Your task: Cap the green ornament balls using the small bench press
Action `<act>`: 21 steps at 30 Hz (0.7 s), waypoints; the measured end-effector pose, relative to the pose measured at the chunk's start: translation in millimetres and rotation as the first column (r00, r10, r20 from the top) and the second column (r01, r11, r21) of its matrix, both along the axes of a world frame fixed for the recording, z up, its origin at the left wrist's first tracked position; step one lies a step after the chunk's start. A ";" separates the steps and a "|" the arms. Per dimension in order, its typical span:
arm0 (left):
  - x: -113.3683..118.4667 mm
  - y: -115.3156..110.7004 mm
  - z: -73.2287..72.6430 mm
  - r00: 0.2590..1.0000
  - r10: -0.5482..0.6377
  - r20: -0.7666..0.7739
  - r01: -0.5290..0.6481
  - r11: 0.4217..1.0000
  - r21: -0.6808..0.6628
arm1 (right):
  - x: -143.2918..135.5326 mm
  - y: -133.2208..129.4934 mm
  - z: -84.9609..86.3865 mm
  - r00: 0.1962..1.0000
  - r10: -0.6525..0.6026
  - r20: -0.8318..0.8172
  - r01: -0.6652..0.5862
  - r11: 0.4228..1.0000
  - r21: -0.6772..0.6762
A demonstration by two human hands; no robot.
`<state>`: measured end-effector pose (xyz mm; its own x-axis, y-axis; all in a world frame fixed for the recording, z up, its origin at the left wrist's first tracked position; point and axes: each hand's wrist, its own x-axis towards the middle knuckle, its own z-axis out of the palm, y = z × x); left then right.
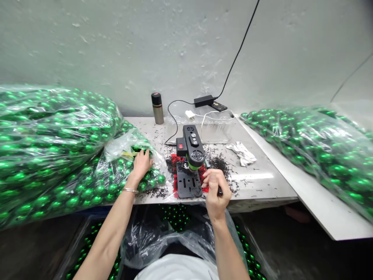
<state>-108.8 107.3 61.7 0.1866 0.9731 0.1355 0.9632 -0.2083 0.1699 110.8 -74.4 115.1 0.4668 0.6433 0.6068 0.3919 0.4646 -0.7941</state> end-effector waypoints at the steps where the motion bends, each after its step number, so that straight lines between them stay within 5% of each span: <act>1: 3.2 4.5 1.6 0.999 0.019 -0.029 -0.020 0.999 -0.029 | 0.4 0.0 -1.1 1.000 0.001 0.005 -0.001 1.000 0.006; 6: 14.3 8.7 3.4 0.998 0.055 -0.013 -0.056 0.993 -0.102 | 2.2 0.5 -4.7 0.999 -0.004 0.037 0.003 1.000 0.030; 10: 8.0 0.6 0.5 0.924 0.084 0.374 -0.065 0.996 -0.063 | 2.7 0.3 -5.9 0.998 -0.019 0.065 0.016 0.999 0.036; 11: 6.3 -4.2 0.3 0.840 0.104 0.533 -0.069 0.994 -0.084 | 2.9 0.2 -6.0 0.997 -0.020 0.069 0.017 0.999 0.040; 13: 5.5 -18.9 0.8 0.552 0.168 0.817 -0.018 0.982 -0.190 | 3.1 -0.2 -6.1 0.997 -0.016 0.071 0.013 0.999 0.047; 16: 13.7 -53.4 2.5 0.085 0.332 0.939 0.206 0.917 -0.343 | 3.7 -0.7 -6.7 0.997 -0.011 0.070 0.008 0.999 0.049; 18: 24.3 -80.3 3.6 -0.088 0.447 0.890 0.308 0.862 -0.403 | 4.1 -0.9 -7.4 0.997 -0.017 0.077 0.013 0.999 0.045; 21: 41.5 -115.9 4.4 -0.206 0.567 0.798 0.401 0.792 -0.460 | 4.4 -1.0 -8.3 0.996 -0.034 0.086 0.031 0.999 0.041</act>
<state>-67.3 -8.5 66.1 0.2309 0.9072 -0.3515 -0.4336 0.4194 0.7976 115.2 -75.4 106.8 0.4317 0.6033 0.6706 0.4736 0.4811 -0.7378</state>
